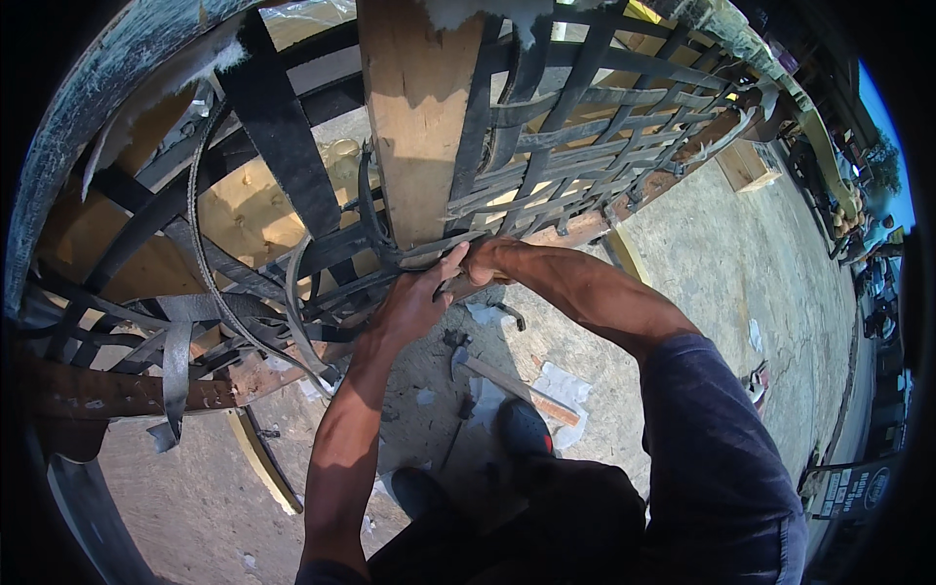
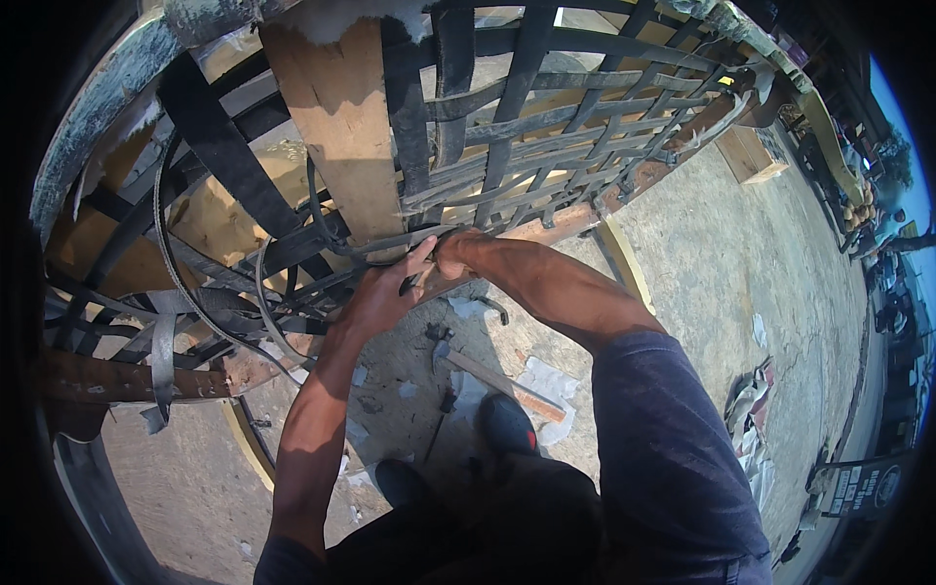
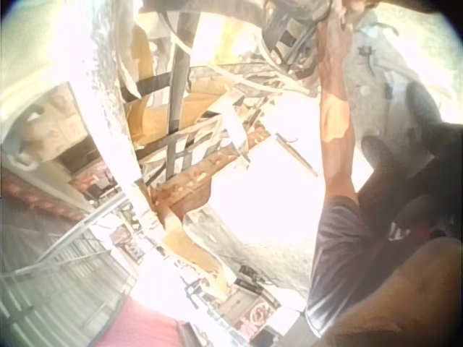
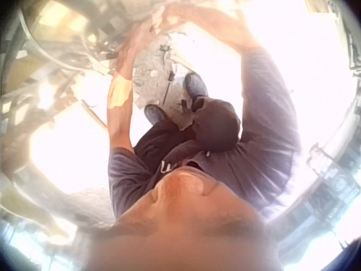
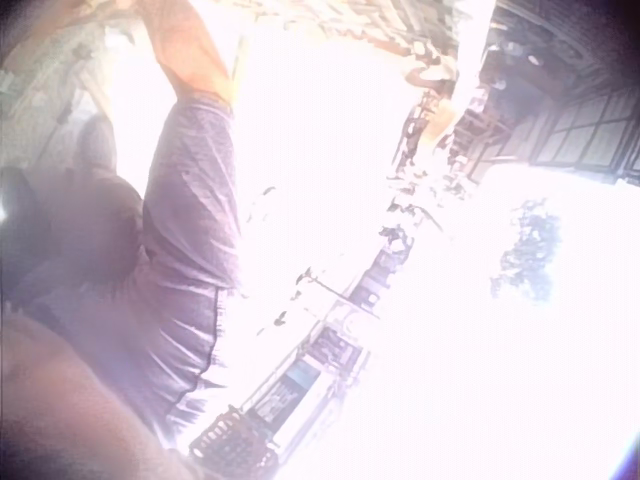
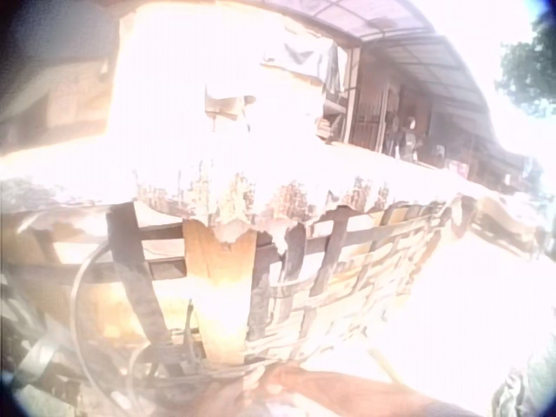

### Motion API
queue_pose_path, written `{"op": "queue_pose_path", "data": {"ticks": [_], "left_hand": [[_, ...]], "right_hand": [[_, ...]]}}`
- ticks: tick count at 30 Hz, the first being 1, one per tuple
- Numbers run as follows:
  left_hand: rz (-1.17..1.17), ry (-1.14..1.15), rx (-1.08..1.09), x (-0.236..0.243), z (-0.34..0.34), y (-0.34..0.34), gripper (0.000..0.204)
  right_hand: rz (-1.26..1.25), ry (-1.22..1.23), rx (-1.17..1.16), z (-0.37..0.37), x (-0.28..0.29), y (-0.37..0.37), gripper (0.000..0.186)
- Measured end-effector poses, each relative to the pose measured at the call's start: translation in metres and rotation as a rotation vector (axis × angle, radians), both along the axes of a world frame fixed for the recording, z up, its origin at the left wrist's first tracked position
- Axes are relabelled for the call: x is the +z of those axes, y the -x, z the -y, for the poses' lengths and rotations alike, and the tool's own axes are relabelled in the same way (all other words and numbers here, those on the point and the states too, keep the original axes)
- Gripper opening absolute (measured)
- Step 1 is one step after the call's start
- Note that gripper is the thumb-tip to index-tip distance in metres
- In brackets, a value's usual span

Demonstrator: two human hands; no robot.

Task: The person uses a hammer to repeatedly tap and adjust a woven metal mesh attached to a curved wooden frame. The person holds the mesh with one hand while striking it with the hammer in the other, working along the frame's edge.

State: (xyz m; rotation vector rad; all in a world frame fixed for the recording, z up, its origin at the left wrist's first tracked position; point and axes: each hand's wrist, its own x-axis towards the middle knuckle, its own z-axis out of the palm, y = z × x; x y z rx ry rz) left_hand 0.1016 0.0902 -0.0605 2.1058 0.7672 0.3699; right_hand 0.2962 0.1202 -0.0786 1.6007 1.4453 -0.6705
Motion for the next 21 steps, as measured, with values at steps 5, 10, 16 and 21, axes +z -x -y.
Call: {"op": "queue_pose_path", "data": {"ticks": [5,10,16,21], "left_hand": [[-0.035,-0.067,-0.039,0.007,-0.001,0.0,0.079],[0.025,-0.186,-0.036,-0.001,-0.009,-0.008,0.08],[-0.057,-0.003,-0.018,-0.002,-0.005,0.001,0.087],[-0.022,-0.106,-0.057,-0.008,-0.003,-0.012,0.086]], "right_hand": [[-0.291,-0.357,-0.254,0.049,-0.066,-0.05,0.037],[-0.624,-0.83,-0.634,0.175,-0.149,-0.039,0.044],[-0.71,-0.381,-0.744,0.208,-0.091,-0.062,0.04],[-0.483,-0.701,-0.116,0.188,-0.123,-0.199,0.024]]}}
